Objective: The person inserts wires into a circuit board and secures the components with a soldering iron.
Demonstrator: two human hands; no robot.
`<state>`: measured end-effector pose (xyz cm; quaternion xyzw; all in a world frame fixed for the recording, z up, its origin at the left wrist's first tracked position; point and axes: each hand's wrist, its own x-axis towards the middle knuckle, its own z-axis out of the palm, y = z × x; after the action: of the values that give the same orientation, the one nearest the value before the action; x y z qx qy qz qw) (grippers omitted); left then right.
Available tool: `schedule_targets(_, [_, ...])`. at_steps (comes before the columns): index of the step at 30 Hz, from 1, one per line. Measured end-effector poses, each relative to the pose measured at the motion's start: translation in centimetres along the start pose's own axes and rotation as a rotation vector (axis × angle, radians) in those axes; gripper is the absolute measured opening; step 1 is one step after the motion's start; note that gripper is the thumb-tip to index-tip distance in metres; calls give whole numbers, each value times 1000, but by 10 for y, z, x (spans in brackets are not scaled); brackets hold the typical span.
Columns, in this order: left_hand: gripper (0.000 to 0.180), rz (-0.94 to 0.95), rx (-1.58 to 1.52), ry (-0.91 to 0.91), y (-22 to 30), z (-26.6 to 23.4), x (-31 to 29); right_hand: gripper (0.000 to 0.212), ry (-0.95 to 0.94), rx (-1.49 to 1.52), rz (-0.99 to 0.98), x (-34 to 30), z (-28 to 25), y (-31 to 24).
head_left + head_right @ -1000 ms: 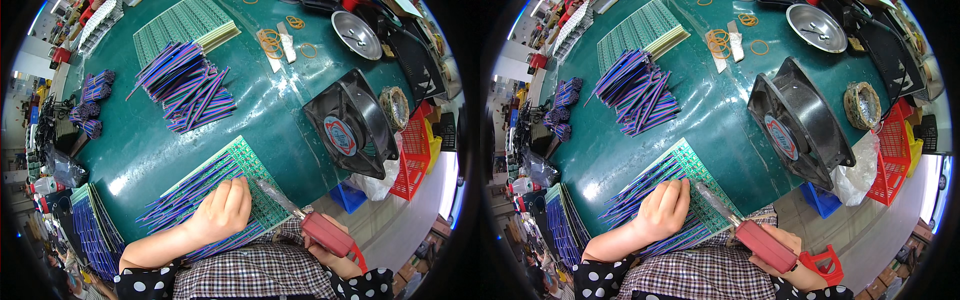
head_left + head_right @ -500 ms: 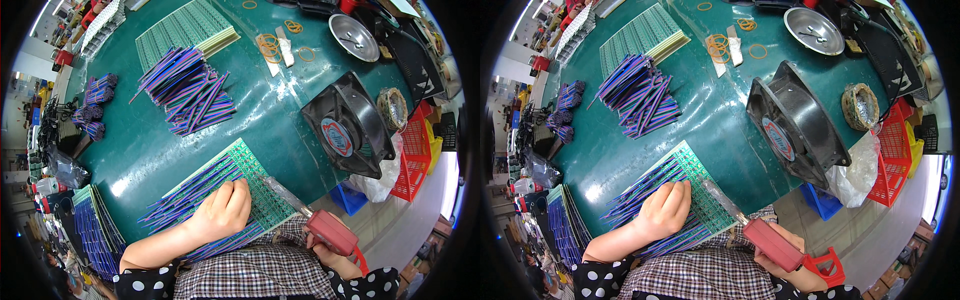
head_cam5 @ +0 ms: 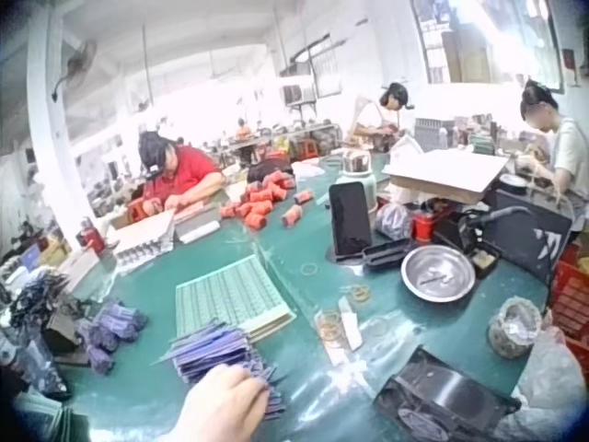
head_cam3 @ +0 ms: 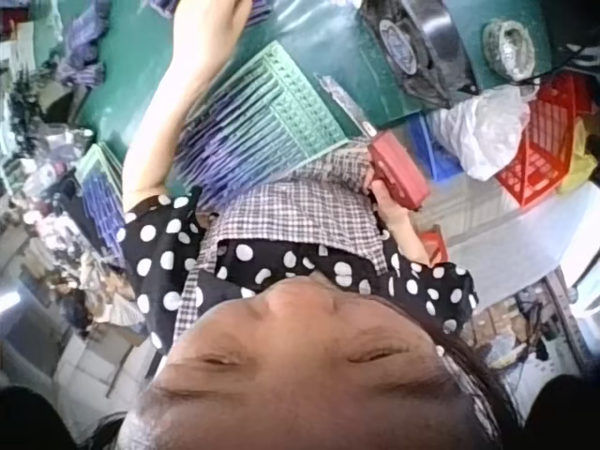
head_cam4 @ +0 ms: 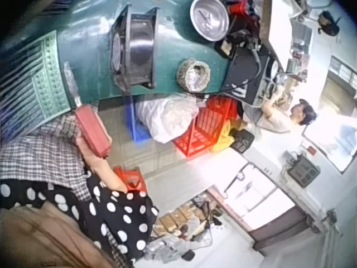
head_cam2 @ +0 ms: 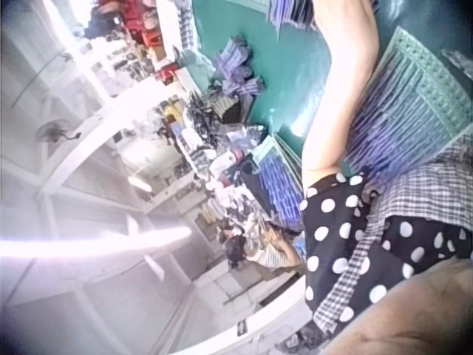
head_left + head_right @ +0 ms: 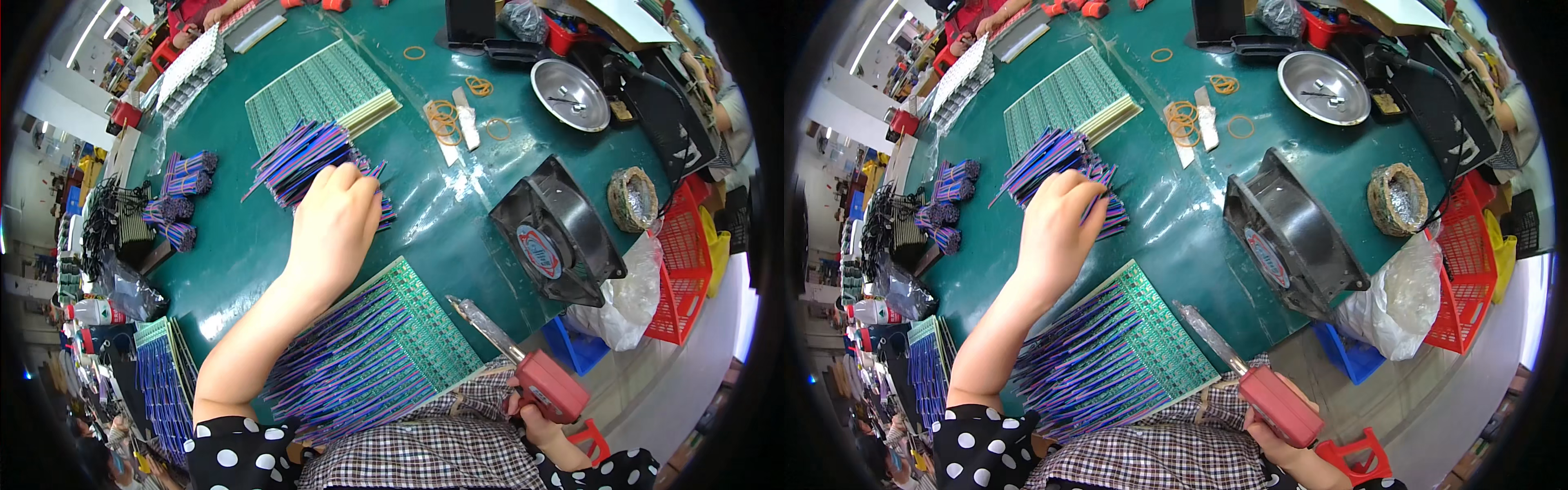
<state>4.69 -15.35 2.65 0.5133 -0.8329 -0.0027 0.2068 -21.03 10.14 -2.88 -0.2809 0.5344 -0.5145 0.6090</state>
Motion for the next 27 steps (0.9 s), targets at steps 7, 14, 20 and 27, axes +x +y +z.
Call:
schedule_targets(7, [16,-57,147,75,-2,25,23,62,41,-250,-105,-10,-18,22])
schedule_targets(14, [7,-23,-404,256,-15,8,14,76,-29,-2,-18,-1,0,-3])
schedule_targets(20, [11,-501,-895,-296,25,-29,-46,63,-85,-48,-29,-10,-16,7])
schedule_targets(27, [25,251,-125,-37,58,-13,-106,75,-33,-18,25,-11,-14,1])
